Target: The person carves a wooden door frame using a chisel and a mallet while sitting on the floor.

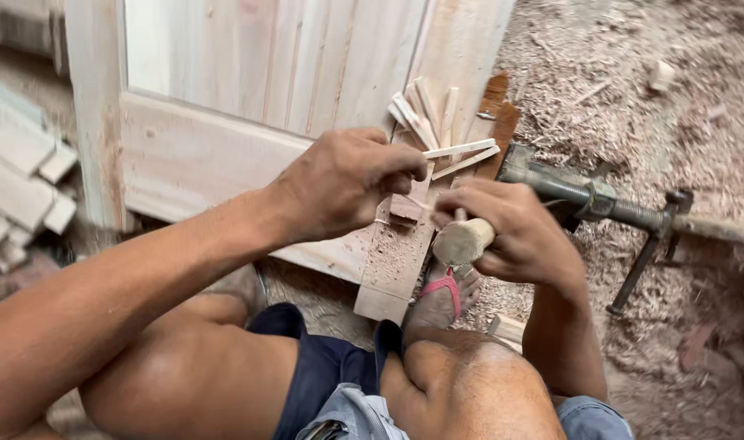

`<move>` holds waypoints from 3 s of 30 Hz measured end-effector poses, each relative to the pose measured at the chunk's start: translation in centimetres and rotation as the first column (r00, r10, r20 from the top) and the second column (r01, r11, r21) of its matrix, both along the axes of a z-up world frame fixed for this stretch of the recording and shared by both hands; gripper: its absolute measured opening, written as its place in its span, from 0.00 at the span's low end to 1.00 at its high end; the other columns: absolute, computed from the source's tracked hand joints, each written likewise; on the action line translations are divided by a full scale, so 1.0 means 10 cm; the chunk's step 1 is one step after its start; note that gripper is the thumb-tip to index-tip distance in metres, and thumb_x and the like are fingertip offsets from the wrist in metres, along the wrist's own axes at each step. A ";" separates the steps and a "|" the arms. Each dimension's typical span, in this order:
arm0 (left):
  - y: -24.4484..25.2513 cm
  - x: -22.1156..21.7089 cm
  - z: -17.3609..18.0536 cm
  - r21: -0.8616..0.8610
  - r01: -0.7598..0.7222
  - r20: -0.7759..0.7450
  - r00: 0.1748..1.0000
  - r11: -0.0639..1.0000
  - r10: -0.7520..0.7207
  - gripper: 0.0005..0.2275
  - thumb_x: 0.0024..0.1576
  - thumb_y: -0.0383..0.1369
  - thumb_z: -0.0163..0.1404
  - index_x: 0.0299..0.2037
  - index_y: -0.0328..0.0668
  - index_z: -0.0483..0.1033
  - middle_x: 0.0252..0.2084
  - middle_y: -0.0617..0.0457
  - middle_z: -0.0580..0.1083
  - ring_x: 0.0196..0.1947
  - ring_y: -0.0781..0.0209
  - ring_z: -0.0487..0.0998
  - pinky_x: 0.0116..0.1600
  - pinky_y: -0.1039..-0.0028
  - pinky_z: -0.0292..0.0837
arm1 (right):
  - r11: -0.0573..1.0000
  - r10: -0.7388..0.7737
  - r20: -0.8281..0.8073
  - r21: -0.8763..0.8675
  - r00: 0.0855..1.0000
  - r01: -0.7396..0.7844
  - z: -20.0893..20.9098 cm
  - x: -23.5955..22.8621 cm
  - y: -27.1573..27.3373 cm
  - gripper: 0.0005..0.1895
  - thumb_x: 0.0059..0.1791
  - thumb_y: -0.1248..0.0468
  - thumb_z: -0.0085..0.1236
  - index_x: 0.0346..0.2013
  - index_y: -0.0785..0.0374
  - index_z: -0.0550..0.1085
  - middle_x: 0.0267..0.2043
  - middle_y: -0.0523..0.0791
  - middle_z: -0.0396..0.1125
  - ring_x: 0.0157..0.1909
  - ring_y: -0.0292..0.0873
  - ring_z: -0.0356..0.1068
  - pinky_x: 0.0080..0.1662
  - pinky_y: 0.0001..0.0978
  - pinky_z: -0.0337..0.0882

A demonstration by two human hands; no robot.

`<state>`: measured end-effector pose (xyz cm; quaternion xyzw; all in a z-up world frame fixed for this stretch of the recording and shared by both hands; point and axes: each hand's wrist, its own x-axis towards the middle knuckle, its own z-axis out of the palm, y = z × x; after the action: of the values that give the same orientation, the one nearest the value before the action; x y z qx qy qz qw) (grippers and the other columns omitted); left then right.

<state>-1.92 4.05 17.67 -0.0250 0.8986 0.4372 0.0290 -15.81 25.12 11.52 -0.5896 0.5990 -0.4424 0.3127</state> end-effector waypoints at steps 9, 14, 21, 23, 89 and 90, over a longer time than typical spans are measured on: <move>0.25 0.59 -0.03 -0.100 -0.359 -0.123 0.930 0.928 0.346 0.05 0.62 0.25 0.56 0.45 0.35 0.78 0.38 0.44 0.79 0.36 0.54 0.82 0.40 0.69 0.81 | 0.855 -0.397 0.246 -0.252 0.884 0.454 0.03 -0.23 0.65 0.06 0.54 0.63 0.60 0.37 0.62 0.73 0.30 0.47 0.70 0.30 0.38 0.73 0.28 0.29 0.74; 1.03 0.81 -0.48 0.021 -0.638 -0.264 0.739 0.770 0.619 0.10 0.58 0.25 0.61 0.48 0.35 0.79 0.45 0.43 0.79 0.44 0.52 0.84 0.45 0.70 0.84 | 0.612 -0.451 0.538 -0.394 0.712 0.686 -0.14 0.08 0.68 0.09 0.53 0.63 0.58 0.31 0.61 0.69 0.20 0.44 0.64 0.22 0.32 0.67 0.23 0.27 0.70; 1.09 0.82 -1.07 -0.051 -0.669 -0.460 0.675 0.741 0.577 0.11 0.58 0.22 0.61 0.49 0.31 0.78 0.47 0.42 0.78 0.47 0.48 0.83 0.49 0.65 0.83 | 0.579 -0.395 0.607 -0.418 0.689 0.700 0.02 0.83 0.15 0.09 0.53 0.66 0.54 0.30 0.63 0.66 0.20 0.43 0.61 0.21 0.36 0.60 0.23 0.29 0.66; 1.10 0.86 -1.13 0.006 -0.646 -0.474 0.670 0.763 0.571 0.10 0.58 0.23 0.62 0.48 0.32 0.78 0.47 0.43 0.78 0.47 0.49 0.82 0.49 0.67 0.83 | 0.570 -0.378 0.612 -0.437 0.694 0.696 0.01 0.95 0.08 0.10 0.53 0.68 0.53 0.27 0.62 0.67 0.18 0.42 0.60 0.19 0.35 0.58 0.20 0.29 0.64; 0.78 0.74 -1.28 0.179 -0.508 -0.534 0.669 0.842 0.517 0.08 0.57 0.24 0.58 0.45 0.37 0.75 0.45 0.46 0.72 0.44 0.50 0.79 0.45 0.64 0.80 | 0.643 -0.414 0.700 -0.228 0.582 0.731 -0.89 0.65 -0.21 0.08 0.54 0.66 0.45 0.30 0.56 0.68 0.17 0.38 0.55 0.16 0.30 0.53 0.17 0.26 0.56; 0.82 0.79 -1.28 0.198 -0.508 -0.516 0.673 0.838 0.530 0.09 0.58 0.24 0.59 0.46 0.36 0.75 0.45 0.47 0.73 0.44 0.51 0.79 0.45 0.65 0.80 | 0.577 -0.437 0.716 -0.241 0.545 0.780 -0.90 0.67 -0.20 0.07 0.53 0.69 0.47 0.31 0.55 0.68 0.17 0.37 0.54 0.17 0.29 0.53 0.17 0.25 0.56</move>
<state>5.95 12.22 4.86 -0.1515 0.8147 0.4320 -0.3560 -9.12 23.10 2.57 -0.2239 0.4949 -0.8312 0.1183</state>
